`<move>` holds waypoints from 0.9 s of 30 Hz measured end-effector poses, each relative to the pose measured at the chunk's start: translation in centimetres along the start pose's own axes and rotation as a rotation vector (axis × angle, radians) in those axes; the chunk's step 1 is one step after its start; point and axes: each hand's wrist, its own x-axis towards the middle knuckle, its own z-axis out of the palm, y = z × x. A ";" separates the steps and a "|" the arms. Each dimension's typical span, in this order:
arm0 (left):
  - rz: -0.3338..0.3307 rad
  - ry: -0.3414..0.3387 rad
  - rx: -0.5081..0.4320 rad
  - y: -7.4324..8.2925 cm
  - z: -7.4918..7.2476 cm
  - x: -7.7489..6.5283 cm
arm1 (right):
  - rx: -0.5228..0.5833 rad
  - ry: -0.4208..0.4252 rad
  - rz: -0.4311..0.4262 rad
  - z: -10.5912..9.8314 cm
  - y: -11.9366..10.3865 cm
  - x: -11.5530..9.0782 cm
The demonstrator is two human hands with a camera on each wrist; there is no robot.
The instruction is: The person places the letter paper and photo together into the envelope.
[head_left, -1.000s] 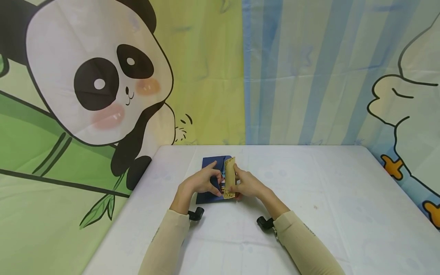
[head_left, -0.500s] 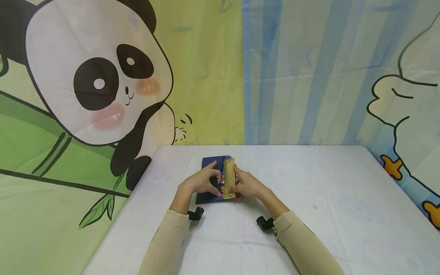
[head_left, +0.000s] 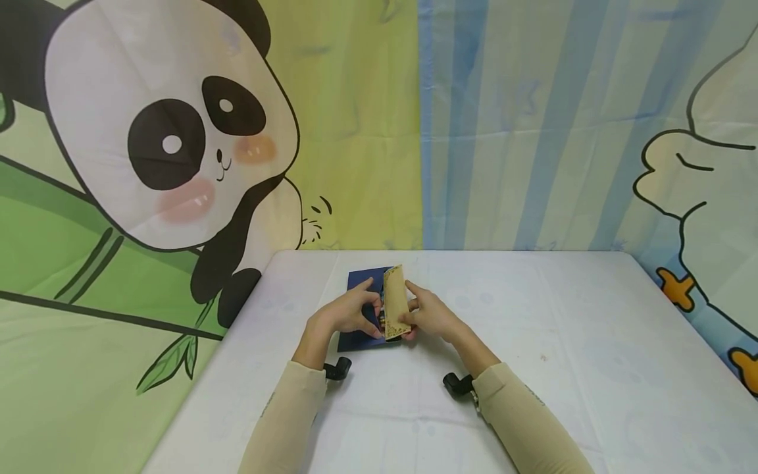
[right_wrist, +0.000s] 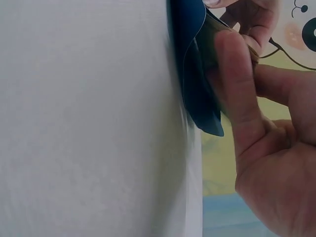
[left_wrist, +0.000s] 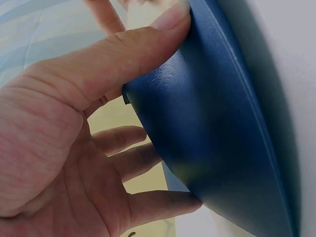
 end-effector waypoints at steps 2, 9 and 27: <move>-0.003 -0.002 -0.002 0.0 0.0 0.0 | 0.036 0.040 0.012 -0.1 0.0 0.0; -0.007 -0.007 -0.007 0.0 -0.1 -0.1 | 0.096 0.080 0.041 0.2 -0.1 0.1; 0.004 -0.003 -0.020 0.1 -0.2 -0.2 | 0.075 -0.064 0.036 0.9 0.1 0.2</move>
